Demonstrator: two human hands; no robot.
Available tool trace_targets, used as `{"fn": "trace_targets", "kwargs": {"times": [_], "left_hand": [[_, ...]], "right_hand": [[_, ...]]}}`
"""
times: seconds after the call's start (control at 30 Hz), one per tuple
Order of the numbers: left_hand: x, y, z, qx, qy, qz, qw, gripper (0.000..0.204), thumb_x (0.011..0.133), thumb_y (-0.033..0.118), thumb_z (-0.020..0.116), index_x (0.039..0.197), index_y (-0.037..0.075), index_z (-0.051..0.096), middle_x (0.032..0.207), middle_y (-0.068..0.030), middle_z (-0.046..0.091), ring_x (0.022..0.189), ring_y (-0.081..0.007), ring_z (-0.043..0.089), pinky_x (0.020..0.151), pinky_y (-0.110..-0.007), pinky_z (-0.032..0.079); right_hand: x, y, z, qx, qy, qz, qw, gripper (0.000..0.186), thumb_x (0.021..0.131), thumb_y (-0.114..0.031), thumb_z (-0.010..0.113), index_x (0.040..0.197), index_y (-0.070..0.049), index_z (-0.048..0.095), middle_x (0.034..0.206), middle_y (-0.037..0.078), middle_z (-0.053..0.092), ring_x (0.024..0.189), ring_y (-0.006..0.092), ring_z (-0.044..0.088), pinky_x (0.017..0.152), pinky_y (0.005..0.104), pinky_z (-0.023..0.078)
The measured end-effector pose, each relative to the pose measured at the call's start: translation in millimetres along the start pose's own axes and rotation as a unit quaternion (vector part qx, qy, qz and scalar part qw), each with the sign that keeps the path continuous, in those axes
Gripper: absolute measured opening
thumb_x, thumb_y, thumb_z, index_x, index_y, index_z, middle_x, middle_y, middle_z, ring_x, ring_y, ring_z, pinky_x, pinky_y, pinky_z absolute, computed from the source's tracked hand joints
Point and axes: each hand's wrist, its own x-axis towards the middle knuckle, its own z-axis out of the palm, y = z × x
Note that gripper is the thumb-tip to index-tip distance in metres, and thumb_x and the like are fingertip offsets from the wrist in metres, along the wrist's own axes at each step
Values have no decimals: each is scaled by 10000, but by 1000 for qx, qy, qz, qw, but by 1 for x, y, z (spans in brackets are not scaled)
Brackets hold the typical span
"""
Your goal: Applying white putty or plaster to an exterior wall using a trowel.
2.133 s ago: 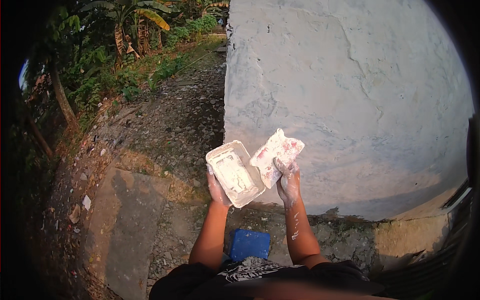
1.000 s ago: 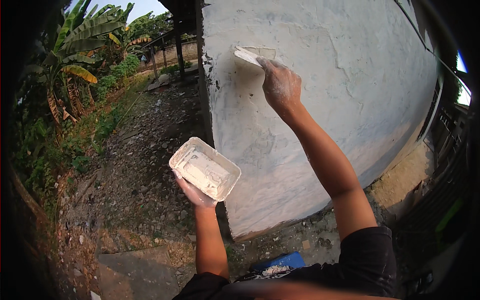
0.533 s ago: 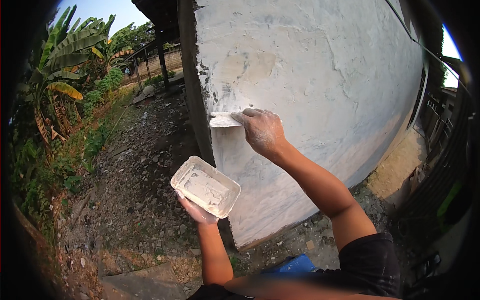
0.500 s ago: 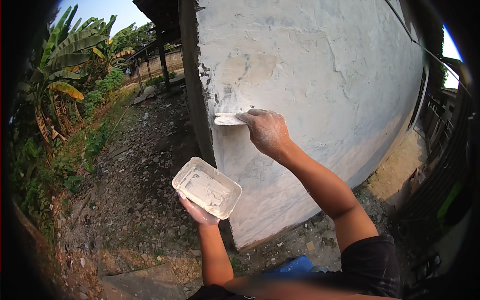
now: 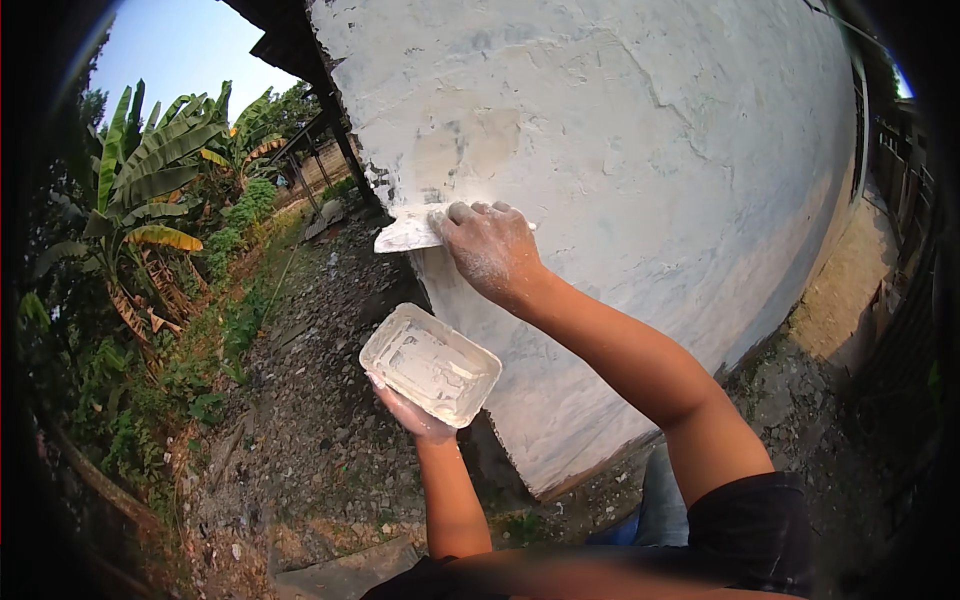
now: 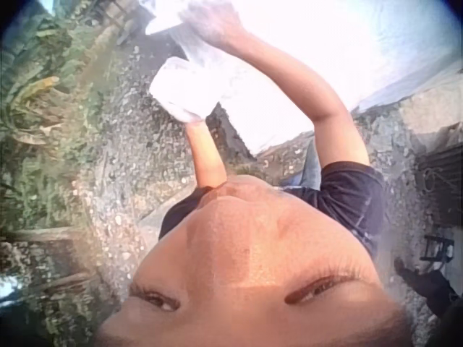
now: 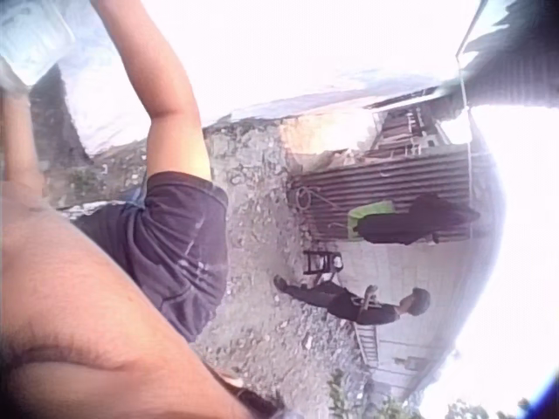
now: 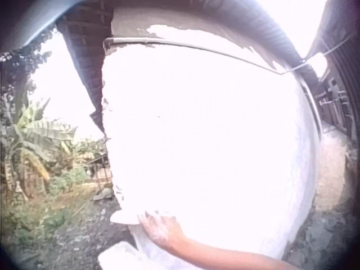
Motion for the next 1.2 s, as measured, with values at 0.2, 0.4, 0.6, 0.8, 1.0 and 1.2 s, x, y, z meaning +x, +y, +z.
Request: {"fn": "trace_targets", "kwargs": {"times": [0.2, 0.4, 0.6, 0.8, 1.0, 1.2], "left_hand": [[-16, 9, -7, 4, -10, 23, 1000, 776, 929, 698, 338, 1491, 162, 345, 1518, -119, 360, 1330, -358, 425, 1064, -563, 397], [-32, 11, 2, -73, 65, -18, 995, 781, 923, 700, 347, 1479, 150, 359, 1496, -112, 394, 1291, -353, 474, 1035, -558, 440], [-38, 14, -4, -42, 22, -8, 999, 792, 923, 699, 346, 1488, 144, 334, 1510, -129, 364, 1313, -370, 446, 1043, -558, 428], [-44, 19, 5, -20, 50, 2, 999, 777, 932, 691, 314, 1494, 155, 329, 1514, -124, 360, 1333, -371, 421, 1078, -560, 386], [-49, 6, 4, 5, 39, 0, 999, 737, 947, 659, 322, 1475, 146, 364, 1496, -113, 391, 1312, -345, 446, 1058, -537, 407], [-46, 12, 7, -14, 21, 40, 999, 762, 936, 677, 353, 1492, 157, 329, 1519, -122, 346, 1330, -364, 420, 1071, -550, 396]], "right_hand": [[-9, 27, -16, 79, -29, 10, 996, 319, 823, -35, 566, 1082, -154, 711, 874, 82, 664, 799, 308, 663, 672, 429, 547], [39, 114, -65, 46, 124, 188, 973, 236, 929, -124, 552, 1102, -146, 711, 924, 73, 689, 788, 316, 658, 665, 426, 531], [-31, 55, 8, 22, 59, 69, 996, 342, 781, 2, 574, 1076, -117, 698, 986, 66, 703, 810, 281, 679, 689, 401, 554], [-19, 40, -17, 148, -108, 85, 979, 236, 901, -87, 561, 1066, -153, 717, 954, 75, 699, 820, 309, 668, 678, 434, 538], [65, 61, -52, 40, 134, 122, 983, 244, 929, -114, 528, 1091, -147, 707, 968, 70, 685, 816, 302, 668, 682, 417, 546], [8, 17, 0, -15, 57, 20, 998, 270, 806, -58, 592, 1048, -140, 682, 951, 44, 653, 883, 222, 654, 742, 368, 531]]}}
